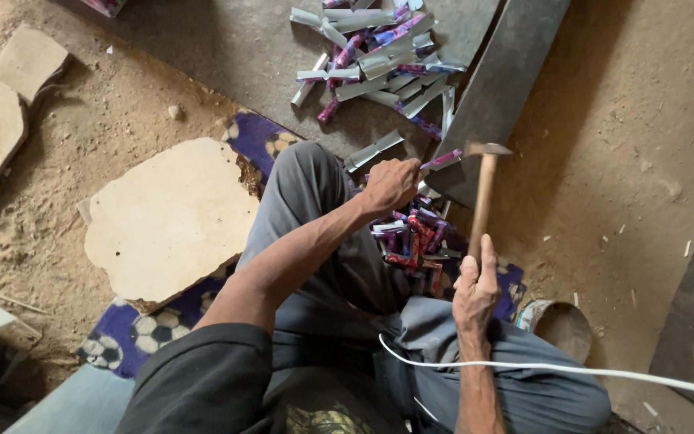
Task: The person sits on the floor and hammers small foil-wrapped cylindrical items flat one at a time on a metal plate using a small hammer, placing each flattened piece onto a growing pile of finished pieces beside them.
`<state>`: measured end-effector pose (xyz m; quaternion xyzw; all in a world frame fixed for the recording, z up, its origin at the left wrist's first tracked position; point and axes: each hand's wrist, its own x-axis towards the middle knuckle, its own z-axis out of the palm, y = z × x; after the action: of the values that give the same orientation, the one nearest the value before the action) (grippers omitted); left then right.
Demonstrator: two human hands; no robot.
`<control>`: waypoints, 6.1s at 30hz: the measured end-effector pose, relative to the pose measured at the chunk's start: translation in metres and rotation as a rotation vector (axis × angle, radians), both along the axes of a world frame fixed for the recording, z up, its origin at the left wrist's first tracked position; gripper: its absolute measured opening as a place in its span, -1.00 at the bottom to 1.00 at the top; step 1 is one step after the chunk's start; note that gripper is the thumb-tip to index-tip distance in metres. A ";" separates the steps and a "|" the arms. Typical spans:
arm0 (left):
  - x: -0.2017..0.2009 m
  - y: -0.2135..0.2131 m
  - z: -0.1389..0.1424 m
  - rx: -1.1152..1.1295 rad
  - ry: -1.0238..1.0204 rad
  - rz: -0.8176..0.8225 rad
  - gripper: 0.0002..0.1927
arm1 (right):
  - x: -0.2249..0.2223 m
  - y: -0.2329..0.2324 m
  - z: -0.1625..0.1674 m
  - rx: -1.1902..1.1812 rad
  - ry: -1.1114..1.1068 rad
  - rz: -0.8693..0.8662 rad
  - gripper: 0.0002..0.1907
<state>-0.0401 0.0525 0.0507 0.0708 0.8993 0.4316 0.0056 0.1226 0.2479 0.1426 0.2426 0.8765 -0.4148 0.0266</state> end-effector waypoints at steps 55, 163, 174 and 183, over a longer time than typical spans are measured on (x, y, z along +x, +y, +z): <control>0.085 -0.025 0.098 -0.151 0.546 -0.725 -0.76 | -0.006 -0.003 0.100 0.352 0.190 0.774 -0.54; -0.034 0.026 0.016 0.007 0.041 -0.210 -0.66 | -0.012 0.031 0.041 0.473 0.239 0.360 -0.45; -0.026 0.018 0.018 0.075 0.193 -0.253 -0.69 | 0.025 0.034 0.002 0.273 0.291 0.279 -0.48; -0.040 0.026 0.021 0.482 -0.346 -0.006 -0.51 | 0.021 0.037 -0.006 0.157 0.281 0.201 -0.48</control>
<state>-0.0797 0.0787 0.0721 -0.0020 0.7562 0.6385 0.1429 0.1438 0.2852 0.1368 0.0948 0.9211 -0.3704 -0.0736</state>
